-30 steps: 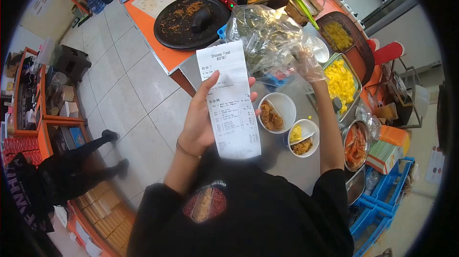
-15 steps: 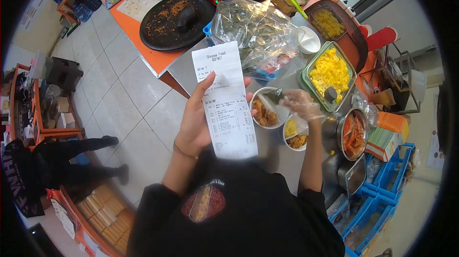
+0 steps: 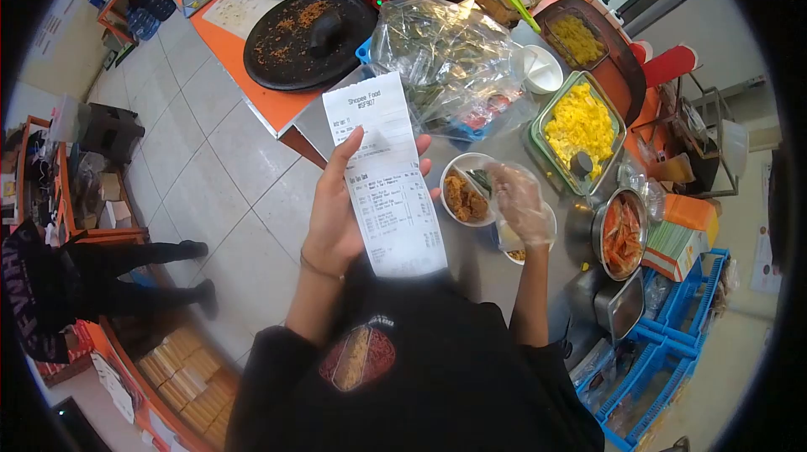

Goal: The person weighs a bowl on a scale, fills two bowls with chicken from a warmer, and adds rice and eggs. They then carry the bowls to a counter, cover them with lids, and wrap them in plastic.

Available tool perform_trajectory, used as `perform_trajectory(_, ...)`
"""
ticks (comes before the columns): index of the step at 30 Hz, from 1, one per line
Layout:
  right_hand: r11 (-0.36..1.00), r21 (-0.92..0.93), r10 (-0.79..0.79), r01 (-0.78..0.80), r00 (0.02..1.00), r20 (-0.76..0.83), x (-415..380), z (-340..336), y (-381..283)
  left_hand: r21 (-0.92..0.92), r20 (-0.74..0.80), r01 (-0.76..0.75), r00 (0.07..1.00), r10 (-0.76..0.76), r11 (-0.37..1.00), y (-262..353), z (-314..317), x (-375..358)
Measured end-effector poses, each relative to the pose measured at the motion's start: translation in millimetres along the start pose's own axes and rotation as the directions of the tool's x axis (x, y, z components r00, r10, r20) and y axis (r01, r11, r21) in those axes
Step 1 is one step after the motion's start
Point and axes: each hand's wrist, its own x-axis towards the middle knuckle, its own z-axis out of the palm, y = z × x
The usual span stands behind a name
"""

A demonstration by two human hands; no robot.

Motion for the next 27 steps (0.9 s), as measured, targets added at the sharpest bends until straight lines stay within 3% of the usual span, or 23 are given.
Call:
perform_trajectory(1, 1.0, -0.001, -0.008, 0.008, 1.0, 0.004, 4.1, -3.3, -7.8, -0.023, 0.008, 0.008, 1.0, -0.008, 1.0, 0.7, -0.1, -0.5)
perform_trajectory(2, 0.924, 0.381, 0.097, -0.03, 0.982, -0.159, 8.5, -2.1, -20.0, -0.026, 0.005, 0.0, 1.0, 0.0, 1.0, 1.8, -0.7, -1.0)
perform_trajectory(3, 0.707, 0.707, 0.256, 0.004, 0.931, -0.262, 11.9, -2.4, -34.7, -0.018, 0.012, 0.002, 1.0, -0.002, 1.0, 2.6, -1.5, -1.1)
perform_trajectory(4, 0.524, 0.847, 0.282, 0.089, 0.92, -0.271, 13.3, -13.3, -58.1, -0.008, 0.018, 0.007, 1.0, -0.007, 1.0, 3.4, -2.3, -1.7)
perform_trajectory(5, 0.52, 0.85, 0.284, 0.088, 0.92, -0.269, 17.3, -16.6, -71.1, -0.006, 0.015, 0.007, 1.0, -0.007, 1.0, 3.6, -3.5, -2.3)
perform_trajectory(7, 0.106, 0.981, 0.353, 0.163, 0.916, -0.191, 29.7, -18.4, -86.7, -0.019, 0.053, 0.006, 0.999, -0.005, 1.0, 3.3, -4.7, -1.7)
perform_trajectory(8, 0.106, 0.98, 0.355, 0.167, 0.914, -0.194, 34.5, -14.9, -92.1, -0.017, 0.055, 0.01, 0.998, -0.009, 1.0, 3.3, -4.2, -1.8)
perform_trajectory(10, -0.183, 0.97, 0.362, 0.158, 0.928, -0.083, 41.8, -7.7, -102.4, 0.012, 0.033, 0.002, 0.999, -0.002, 1.0, 3.6, -4.2, -3.8)
perform_trajectory(14, -0.205, 0.967, 0.362, 0.152, 0.93, -0.07, 46.6, 2.3, -117.5, 0.051, 0.011, -0.011, 1.0, 0.011, 0.999, 6.2, -3.9, -8.9)
perform_trajectory(19, -0.232, 0.961, 0.48, 0.151, 0.877, -0.023, 57.8, 8.4, -127.9, 0.032, 0.019, -0.046, 0.999, 0.045, 0.998, 8.7, -8.3, -14.4)
perform_trajectory(27, -0.302, 0.942, 0.462, 0.147, 0.887, 0.01, 63.9, 14.5, -141.5, 0.095, -0.008, -0.119, 0.993, 0.12, 0.988, 10.1, -16.2, -24.4)
